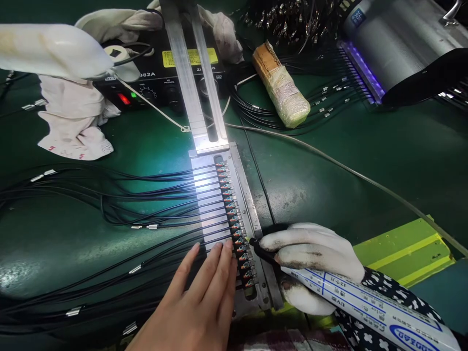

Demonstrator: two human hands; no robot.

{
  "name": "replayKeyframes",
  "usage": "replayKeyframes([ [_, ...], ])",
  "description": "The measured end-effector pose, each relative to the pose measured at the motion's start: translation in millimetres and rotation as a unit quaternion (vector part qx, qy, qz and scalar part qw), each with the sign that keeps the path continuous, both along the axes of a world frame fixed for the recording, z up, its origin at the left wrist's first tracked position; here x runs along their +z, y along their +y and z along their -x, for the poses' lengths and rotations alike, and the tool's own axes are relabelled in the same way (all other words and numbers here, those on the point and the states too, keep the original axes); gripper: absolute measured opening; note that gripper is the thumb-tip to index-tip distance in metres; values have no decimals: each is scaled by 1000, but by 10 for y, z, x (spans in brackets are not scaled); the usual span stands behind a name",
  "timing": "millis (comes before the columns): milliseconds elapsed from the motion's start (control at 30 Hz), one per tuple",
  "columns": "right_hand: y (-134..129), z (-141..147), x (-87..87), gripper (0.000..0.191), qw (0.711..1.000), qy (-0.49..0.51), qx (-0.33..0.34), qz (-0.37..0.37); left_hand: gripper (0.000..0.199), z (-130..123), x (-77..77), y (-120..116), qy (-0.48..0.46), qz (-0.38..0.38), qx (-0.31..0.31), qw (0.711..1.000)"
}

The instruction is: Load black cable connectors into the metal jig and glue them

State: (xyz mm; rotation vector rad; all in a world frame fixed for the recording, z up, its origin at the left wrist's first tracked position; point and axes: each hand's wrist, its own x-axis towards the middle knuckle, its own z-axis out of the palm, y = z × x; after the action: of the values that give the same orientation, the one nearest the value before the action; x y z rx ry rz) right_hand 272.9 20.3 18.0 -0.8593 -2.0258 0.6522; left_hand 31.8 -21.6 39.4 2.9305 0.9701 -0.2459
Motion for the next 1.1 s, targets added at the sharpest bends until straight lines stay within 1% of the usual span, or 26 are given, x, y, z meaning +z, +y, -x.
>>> replayKeyframes([
  [267, 19, 10, -13, 13, 1000, 4, -10, -10, 50, 5, 21, -6, -3, 4, 9, 1000],
  [600, 14, 7, -26, 15, 1000, -4, -6, -6, 49, 3, 11, -2, -9, 2, 7, 1000],
  [833, 21, 18, -35, 16, 1000, 10, -5, -13, 50, 1, 32, -24, -1, -1, 8, 1000],
  [1100, 10, 14, -96, 15, 999, 35, 6, -20, 53, -7, 15, -25, -2, -12, 8, 1000],
])
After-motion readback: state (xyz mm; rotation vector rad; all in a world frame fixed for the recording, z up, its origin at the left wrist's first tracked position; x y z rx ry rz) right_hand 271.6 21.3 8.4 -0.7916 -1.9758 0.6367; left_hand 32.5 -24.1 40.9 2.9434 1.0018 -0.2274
